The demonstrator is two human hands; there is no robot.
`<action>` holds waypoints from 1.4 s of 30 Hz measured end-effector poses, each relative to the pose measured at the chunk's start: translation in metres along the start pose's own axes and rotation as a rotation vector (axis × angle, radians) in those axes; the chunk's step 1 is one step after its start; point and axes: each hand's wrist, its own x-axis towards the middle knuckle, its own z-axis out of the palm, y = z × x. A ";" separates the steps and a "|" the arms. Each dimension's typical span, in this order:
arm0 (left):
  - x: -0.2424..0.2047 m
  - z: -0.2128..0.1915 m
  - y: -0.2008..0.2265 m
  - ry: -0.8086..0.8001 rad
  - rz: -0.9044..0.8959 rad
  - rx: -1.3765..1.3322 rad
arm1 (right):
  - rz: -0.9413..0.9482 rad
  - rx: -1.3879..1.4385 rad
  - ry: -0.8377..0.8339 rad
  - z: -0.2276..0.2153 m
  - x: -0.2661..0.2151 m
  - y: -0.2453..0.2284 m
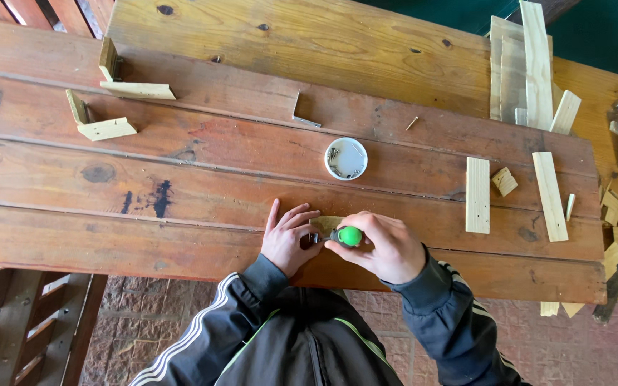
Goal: The person assembles small wooden pieces by attaching metal brackets with screws. They repeatedly pick up screws from a small container, position the brackets on the wood, and use a screwdriver to fasten them. The person handles multiple small wooden blocks and brackets throughout the process.
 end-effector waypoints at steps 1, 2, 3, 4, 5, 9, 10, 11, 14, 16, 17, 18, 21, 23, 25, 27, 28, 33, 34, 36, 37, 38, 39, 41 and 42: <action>0.000 0.001 -0.002 0.002 -0.005 -0.001 | -0.001 0.002 -0.005 0.004 0.002 -0.003; 0.001 0.003 -0.003 0.006 0.003 0.000 | -0.001 -0.066 0.044 0.008 0.003 -0.005; 0.001 0.004 -0.004 0.009 0.012 0.001 | -0.001 -0.134 0.094 0.011 0.004 -0.008; -0.002 0.005 -0.006 0.010 0.008 0.000 | -0.002 -0.131 0.091 0.015 0.005 -0.011; -0.001 0.006 -0.008 0.001 0.025 0.008 | -0.018 -0.157 0.089 0.019 0.007 -0.014; -0.001 0.006 -0.009 -0.016 0.054 0.028 | -0.192 -0.296 -0.045 0.013 0.035 -0.041; -0.003 0.008 -0.013 -0.015 0.055 0.031 | -0.194 -0.295 -0.042 0.007 0.040 -0.048; -0.003 0.011 -0.017 -0.029 0.060 0.045 | -0.158 -0.184 -0.152 0.001 0.045 -0.054; -0.002 0.008 -0.019 -0.048 0.091 0.065 | -0.124 -0.021 -0.316 -0.011 0.051 -0.065; -0.004 0.006 -0.017 -0.058 0.114 0.068 | -0.121 0.033 -0.373 -0.010 0.045 -0.063; -0.003 0.007 -0.016 -0.052 0.096 0.066 | -0.146 -0.051 -0.366 -0.006 0.039 -0.057; -0.003 0.008 -0.014 -0.047 0.077 0.064 | -0.170 -0.135 -0.358 -0.002 0.033 -0.052; -0.003 0.010 -0.020 -0.057 0.091 0.076 | -0.181 -0.215 -0.295 0.008 0.037 -0.060; -0.001 0.009 -0.018 -0.058 0.079 0.050 | -0.133 -0.234 -0.255 0.013 0.029 -0.055; 0.000 0.008 -0.017 -0.057 0.062 0.022 | -0.087 -0.252 -0.218 0.017 0.025 -0.055; 0.001 0.010 -0.019 -0.077 0.047 0.002 | -0.043 -0.246 -0.168 0.018 0.022 -0.062; 0.000 0.012 -0.022 -0.075 0.045 0.002 | -0.046 -0.245 -0.170 0.022 0.018 -0.059; 0.000 0.012 -0.022 -0.018 0.118 0.059 | 0.003 -0.076 -0.335 0.007 0.036 -0.071; 0.000 0.009 -0.021 -0.017 0.118 0.060 | 0.002 -0.076 -0.335 -0.001 0.042 -0.075; 0.000 0.005 -0.018 0.006 0.156 0.081 | -0.043 -0.039 -0.450 -0.016 0.055 -0.082; 0.000 0.004 -0.018 0.004 0.156 0.079 | -0.040 -0.038 -0.451 -0.012 0.050 -0.073; 0.001 0.004 -0.018 0.012 0.180 0.092 | -0.065 -0.082 -0.434 -0.009 0.044 -0.064; 0.002 0.003 -0.019 0.022 0.204 0.106 | -0.091 -0.127 -0.419 -0.005 0.039 -0.055; 0.001 0.002 -0.019 -0.006 0.188 0.103 | -0.107 -0.127 -0.408 0.004 0.035 -0.064; 0.001 0.000 -0.021 -0.033 0.174 0.103 | -0.124 -0.128 -0.394 0.009 0.034 -0.068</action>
